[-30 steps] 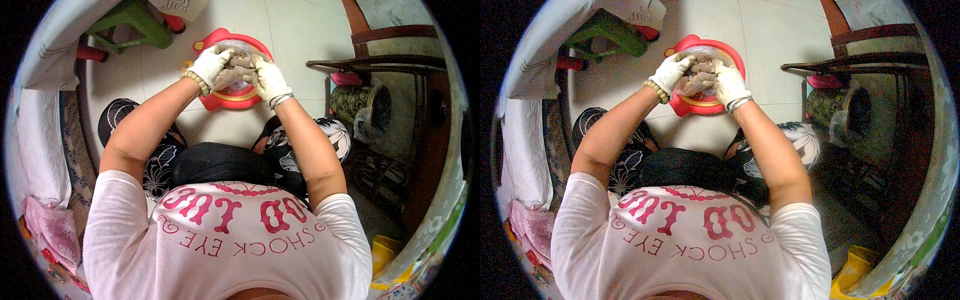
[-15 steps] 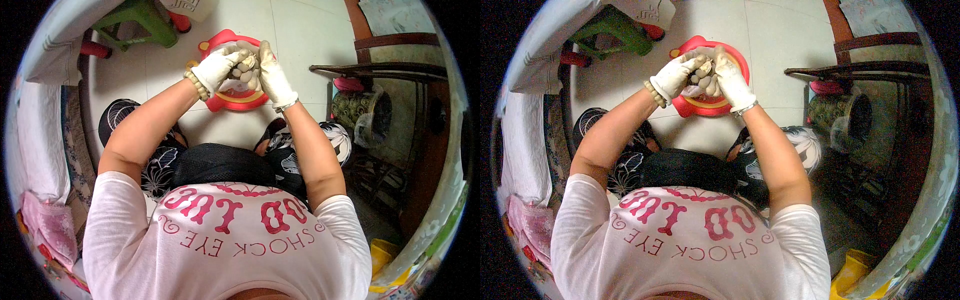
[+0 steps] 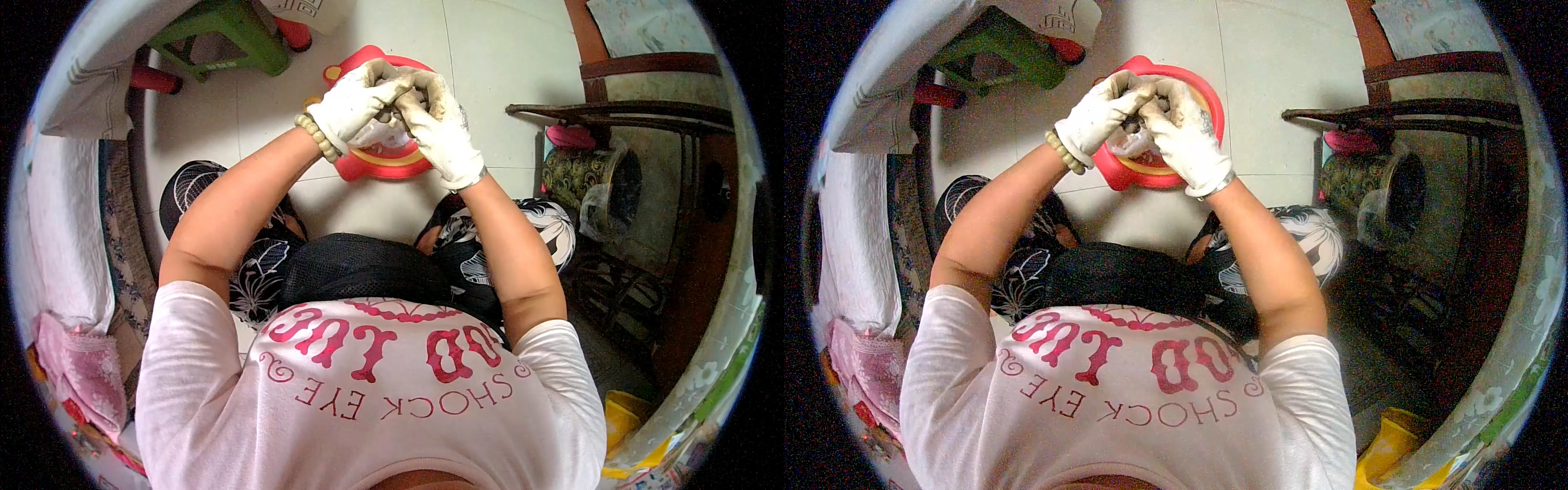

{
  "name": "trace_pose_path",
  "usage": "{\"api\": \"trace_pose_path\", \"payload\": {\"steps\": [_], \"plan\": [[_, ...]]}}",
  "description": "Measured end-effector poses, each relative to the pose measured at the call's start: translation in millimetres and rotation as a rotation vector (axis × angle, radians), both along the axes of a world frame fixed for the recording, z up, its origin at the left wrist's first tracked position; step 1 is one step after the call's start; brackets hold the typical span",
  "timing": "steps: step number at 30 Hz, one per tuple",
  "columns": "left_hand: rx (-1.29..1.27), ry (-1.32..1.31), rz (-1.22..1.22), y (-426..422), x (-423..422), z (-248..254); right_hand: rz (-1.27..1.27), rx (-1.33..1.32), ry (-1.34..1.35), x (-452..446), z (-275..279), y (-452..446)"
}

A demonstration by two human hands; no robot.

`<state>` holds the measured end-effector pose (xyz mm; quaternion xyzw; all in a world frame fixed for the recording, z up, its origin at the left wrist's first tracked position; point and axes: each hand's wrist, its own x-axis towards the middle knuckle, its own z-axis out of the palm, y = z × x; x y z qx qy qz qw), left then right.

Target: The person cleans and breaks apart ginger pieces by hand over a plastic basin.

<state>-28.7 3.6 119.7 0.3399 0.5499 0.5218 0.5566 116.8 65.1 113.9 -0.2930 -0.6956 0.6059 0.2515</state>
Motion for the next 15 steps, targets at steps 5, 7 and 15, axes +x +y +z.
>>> {"api": "trace_pose_path", "payload": {"steps": [5,7,15], "plan": [[-0.012,-0.094,-0.023,-1,3,3,-0.008,-0.313,0.127,3,12,-4],[0.093,-0.215,0.091,-3,8,2,-0.030,-0.397,0.131,4,17,-8],[0.120,-0.103,0.112,-4,6,-6,-0.067,-0.396,0.078,1,24,-5]]}}
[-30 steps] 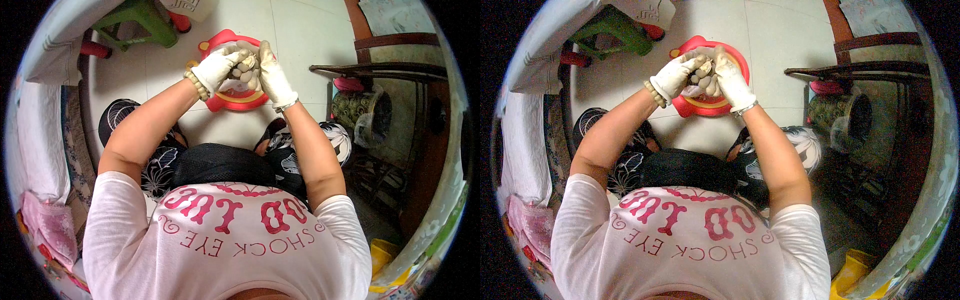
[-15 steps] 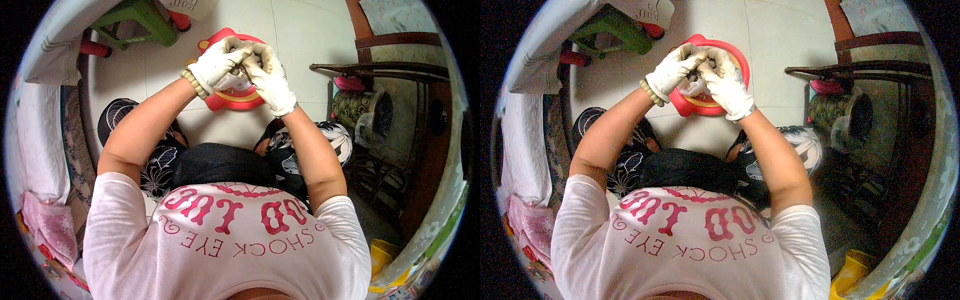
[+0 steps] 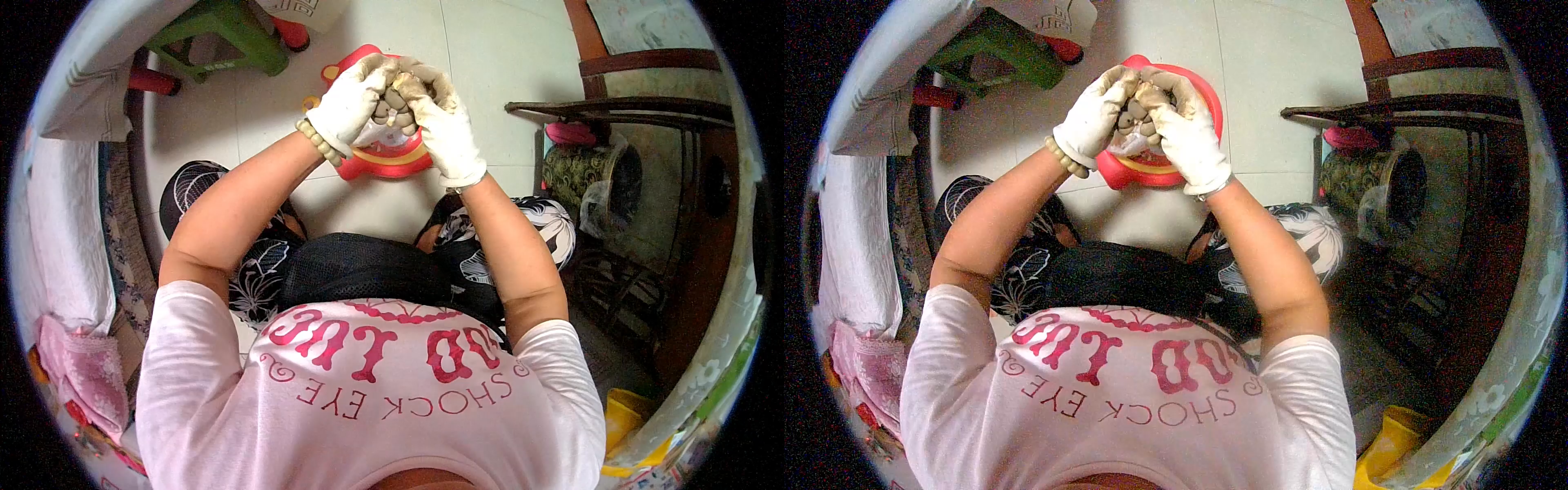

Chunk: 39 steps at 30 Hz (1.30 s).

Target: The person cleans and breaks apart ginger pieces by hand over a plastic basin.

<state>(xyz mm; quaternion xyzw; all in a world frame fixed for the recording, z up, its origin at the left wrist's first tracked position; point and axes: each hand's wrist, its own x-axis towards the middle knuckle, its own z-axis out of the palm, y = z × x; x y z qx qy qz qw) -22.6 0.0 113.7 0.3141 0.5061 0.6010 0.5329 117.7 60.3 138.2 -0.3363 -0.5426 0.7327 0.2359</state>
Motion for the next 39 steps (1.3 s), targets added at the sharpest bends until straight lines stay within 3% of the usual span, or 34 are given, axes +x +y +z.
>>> {"api": "trace_pose_path", "payload": {"steps": [1,6,10,11,12,15,17,21,23,25,28,31,33,34,35,37,38,39], "plan": [[0.001,-0.102,-0.016,-1,0,5,0.000,0.000,0.000,0,-2,1],[-0.125,-0.065,-0.046,2,-2,10,0.026,0.029,0.122,3,-7,11],[-0.257,0.015,-0.147,4,-2,29,-0.007,0.001,0.002,-2,-1,6],[-0.257,0.015,-0.146,4,-3,25,0.000,0.206,0.006,-2,-5,5],[-0.193,0.038,-0.161,5,-3,17,0.006,0.412,0.010,-2,-9,5],[-0.128,0.009,-0.162,7,-4,3,0.047,0.422,-0.058,-2,-13,6],[-0.115,0.183,-0.186,7,-3,9,0.050,0.404,-0.082,0,-8,5],[0.004,0.091,-0.141,10,7,-16,-0.077,0.463,-0.058,-6,-25,-3],[-0.079,0.486,0.034,3,16,-3,-0.109,0.438,-0.059,-8,-23,-10],[0.049,0.588,-0.048,0,13,-16,-0.141,0.410,-0.060,-13,-22,-15],[0.127,0.733,0.025,-2,13,-20,-0.184,0.369,-0.012,-17,-28,-20],[0.168,0.454,0.056,-2,12,-1,-0.212,0.290,0.084,-19,-29,-17],[-0.073,0.116,0.082,0,12,19,-0.203,0.167,0.209,-17,-26,-13],[-0.085,0.342,0.022,1,4,11,-0.151,-0.016,0.235,-11,-11,-11],[-0.086,0.342,0.022,1,-1,-1,-0.151,-0.017,0.235,-7,-14,-7],[0.279,1.153,0.014,2,-5,-12,-0.101,-0.033,0.242,-4,-22,3],[0.279,1.152,0.014,3,-5,-18,-0.088,-0.029,0.255,-2,-25,6],[0.181,0.614,0.030,5,-2,-14,-0.088,-0.029,0.255,-3,-23,6]]}}
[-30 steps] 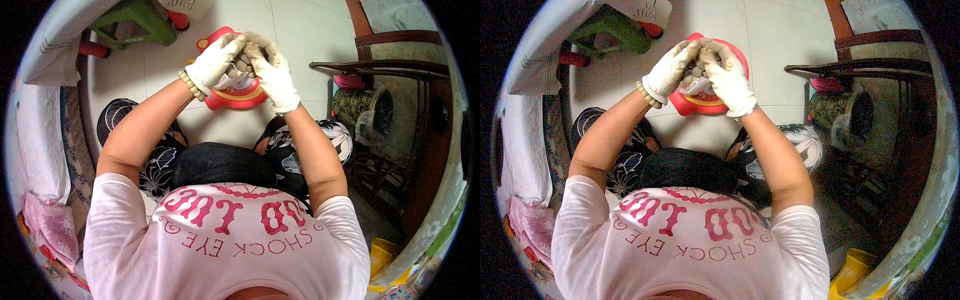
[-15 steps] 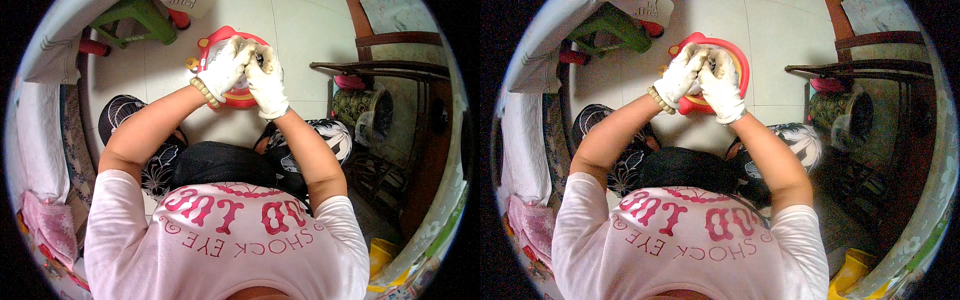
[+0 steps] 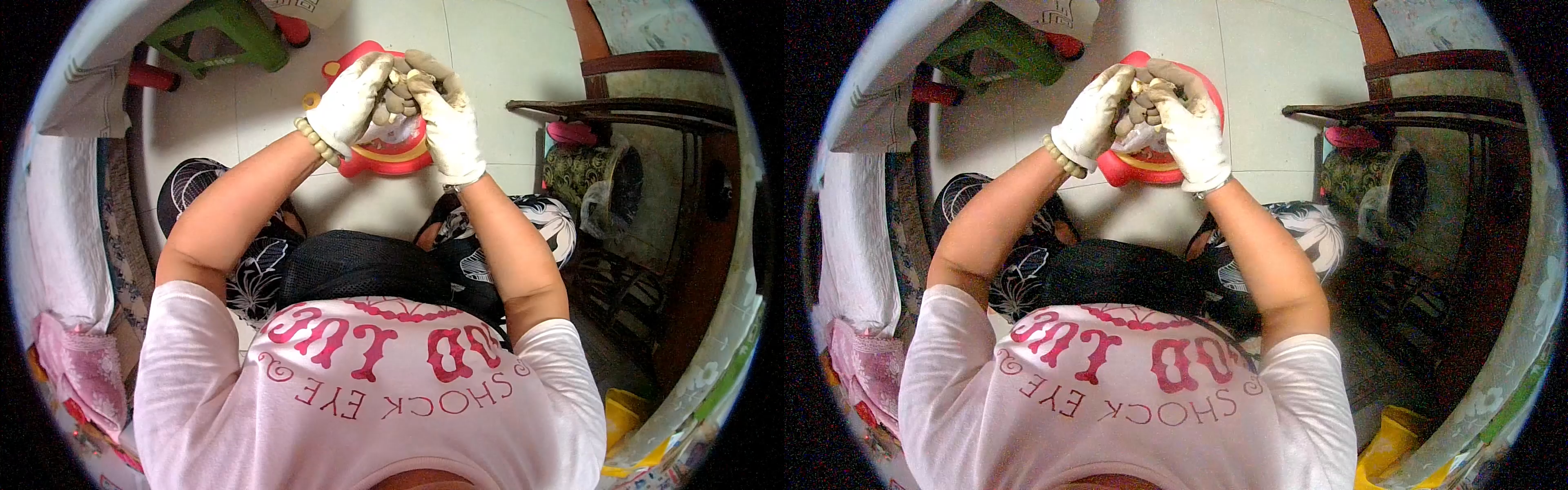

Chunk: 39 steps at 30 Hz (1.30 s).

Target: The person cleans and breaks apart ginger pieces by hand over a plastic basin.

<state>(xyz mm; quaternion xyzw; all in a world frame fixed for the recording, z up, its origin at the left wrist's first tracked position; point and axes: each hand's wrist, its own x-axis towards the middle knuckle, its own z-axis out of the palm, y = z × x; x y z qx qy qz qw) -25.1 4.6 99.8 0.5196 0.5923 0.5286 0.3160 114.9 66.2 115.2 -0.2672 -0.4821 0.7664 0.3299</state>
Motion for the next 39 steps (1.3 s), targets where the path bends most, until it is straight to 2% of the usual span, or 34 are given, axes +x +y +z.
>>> {"api": "trace_pose_path", "payload": {"steps": [2,6,8,9,12,14,16,18,20,21,24,26,28,30,32,33,34,35,36,38,39], "plan": [[-0.178,-1.077,-0.010,2,4,9,-0.065,0.049,-0.058,-2,7,-1],[-0.133,-1.133,-0.073,0,6,19,-0.021,0.082,-0.111,2,6,5],[-0.344,-0.866,-0.100,1,2,23,-0.016,0.049,-0.136,3,11,5],[-0.324,-0.841,-0.049,0,6,25,-0.015,0.050,-0.135,3,10,4],[-0.332,-0.935,0.004,0,7,30,-0.001,0.141,-0.097,0,8,4],[-0.349,-0.860,-0.034,-1,-2,28,0.020,0.320,-0.151,-1,10,3],[-0.367,-0.785,-0.073,-2,-3,28,0.021,0.301,-0.184,1,11,1],[-0.235,-0.819,-0.078,-3,3,27,0.021,0.282,-0.217,2,10,1],[-0.183,-0.839,-0.068,-1,6,7,0.050,0.097,-0.130,4,8,2],[-0.129,-0.858,-0.058,0,7,8,0.050,0.097,-0.130,3,6,2],[-0.210,-0.919,-0.123,-4,3,14,0.013,0.104,-0.057,2,6,1],[-0.253,-0.943,-0.055,0,7,10,0.023,-0.020,-0.180,-1,16,0],[-0.295,-0.968,0.013,4,5,-3,0.031,0.078,-0.256,-8,16,-4],[-0.095,-0.357,-0.035,7,-4,-34,0.038,0.176,-0.331,-8,6,-2],[0.007,-0.051,-0.055,10,-16,-69,0.111,0.739,-0.446,-3,-22,8],[-0.150,-0.205,-0.098,12,-22,-88,0.113,0.741,-0.446,-5,-25,11],[-0.319,-0.654,-0.151,9,-16,-66,0.223,0.394,-0.412,-6,-26,13],[-0.498,-1.096,-0.090,7,-11,-43,0.324,0.044,-0.372,-7,-28,14],[-0.497,-1.098,-0.094,7,-11,-46,0.322,0.045,-0.376,-7,-30,13],[-0.702,-1.238,-0.005,11,-14,-54,0.259,-0.079,-0.316,-7,-34,10],[-0.682,-1.196,0.035,4,-8,-26,0.257,-0.116,-0.347,-8,-17,3]]}}
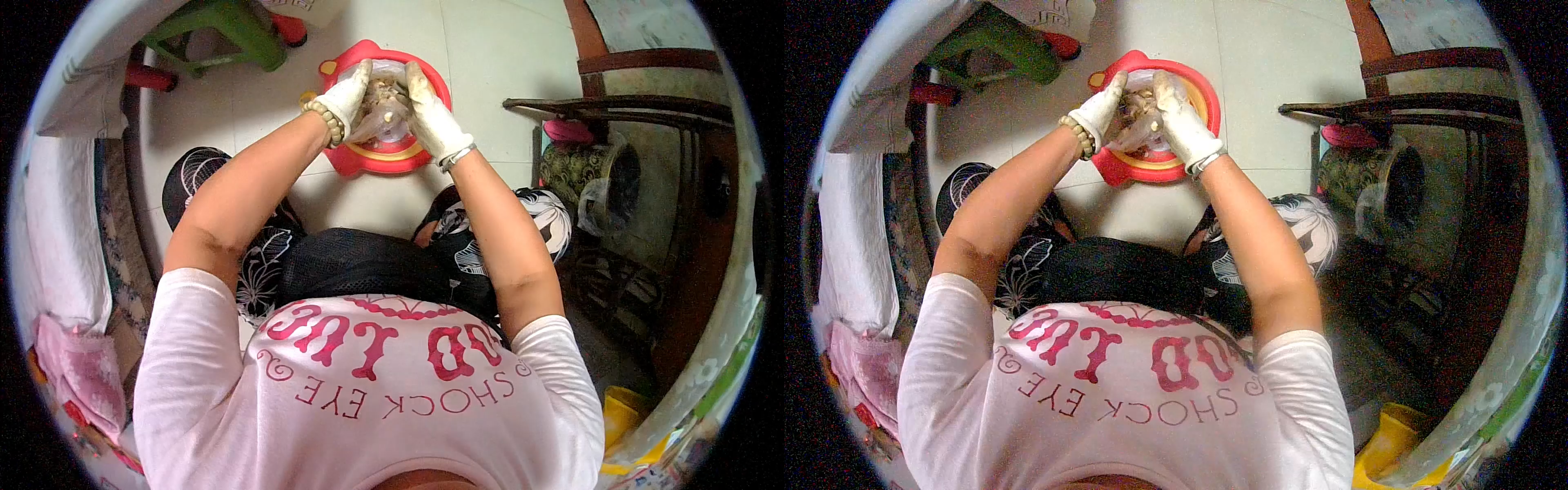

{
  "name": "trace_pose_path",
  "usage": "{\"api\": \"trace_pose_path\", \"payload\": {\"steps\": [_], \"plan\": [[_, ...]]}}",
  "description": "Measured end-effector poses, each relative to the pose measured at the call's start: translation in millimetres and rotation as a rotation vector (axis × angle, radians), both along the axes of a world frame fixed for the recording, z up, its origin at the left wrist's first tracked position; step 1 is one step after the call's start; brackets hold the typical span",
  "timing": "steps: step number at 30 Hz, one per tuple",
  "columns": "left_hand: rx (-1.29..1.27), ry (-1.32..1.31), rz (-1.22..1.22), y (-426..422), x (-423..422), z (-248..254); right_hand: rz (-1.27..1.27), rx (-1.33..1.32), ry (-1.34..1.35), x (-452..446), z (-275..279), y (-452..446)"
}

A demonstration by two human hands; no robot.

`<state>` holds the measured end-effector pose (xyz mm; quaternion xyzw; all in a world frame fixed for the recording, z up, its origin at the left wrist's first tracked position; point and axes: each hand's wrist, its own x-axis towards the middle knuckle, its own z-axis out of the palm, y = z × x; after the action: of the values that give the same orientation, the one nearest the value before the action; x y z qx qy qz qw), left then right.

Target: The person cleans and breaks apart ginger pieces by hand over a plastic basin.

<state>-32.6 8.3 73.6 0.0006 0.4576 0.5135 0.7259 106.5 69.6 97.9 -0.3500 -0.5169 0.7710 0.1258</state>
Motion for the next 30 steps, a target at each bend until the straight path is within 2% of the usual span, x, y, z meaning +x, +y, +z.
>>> {"api": "trace_pose_path", "payload": {"steps": [2,4,5,7,8,9,10,11,13,14,17,19,20,21,24,25,26,27,29,30], "plan": [[0.004,0.016,0.021,-4,4,13,-0.001,-0.076,0.047,-2,-22,8],[0.009,0.033,0.043,-5,4,21,-0.002,-0.150,0.096,-3,-17,10],[-0.023,0.078,0.062,-6,3,24,0.007,-0.155,0.037,0,-14,13],[-0.053,0.125,0.079,-5,-5,-3,0.014,-0.160,-0.020,4,-20,16],[0.072,0.632,-0.161,-3,-21,-54,-0.106,-0.075,-0.046,5,-45,21],[0.143,0.875,-0.295,-3,-30,-77,-0.225,0.010,-0.071,7,-71,26],[0.201,1.133,-0.409,-4,-39,-100,-0.333,-0.042,-0.196,10,-91,30],[0.212,1.212,-0.465,-3,-43,-106,-0.334,-0.040,-0.197,17,-107,30],[0.229,1.292,-0.512,0,-50,-134,-0.359,0.015,-0.363,27,-130,32],[0.293,1.385,-0.493,0,-52,-162,-0.310,-0.022,-0.401,30,-136,31],[0.398,1.249,-0.339,10,-46,-170,-0.263,-0.023,-0.506,41,-197,33],[0.356,1.165,-0.341,10,-39,-144,-0.317,-0.277,-0.398,28,-177,17],[0.361,1.158,-0.348,9,-36,-136,-0.157,-0.135,-0.403,27,-201,20],[0.365,1.179,-0.364,8,-35,-126,-0.168,-0.185,-0.416,19,-198,17],[0.363,1.398,-0.555,5,-30,-97,-0.293,-0.371,-0.433,-6,-167,-2],[0.358,1.674,-0.759,-1,-27,-60,-0.335,-0.400,-0.432,-11,-169,-4],[0.351,1.673,-0.759,2,-29,-75,-0.409,-0.449,-0.421,-14,-174,-3],[0.268,1.334,-0.573,4,-28,-102,-0.406,-0.455,-0.425,-13,-179,1],[0.185,0.993,-0.390,5,-28,-112,-0.367,-0.248,-0.356,-7,-187,14],[0.142,0.939,-0.365,6,-27,-101,-0.362,-0.206,-0.319,-7,-197,18]]}}
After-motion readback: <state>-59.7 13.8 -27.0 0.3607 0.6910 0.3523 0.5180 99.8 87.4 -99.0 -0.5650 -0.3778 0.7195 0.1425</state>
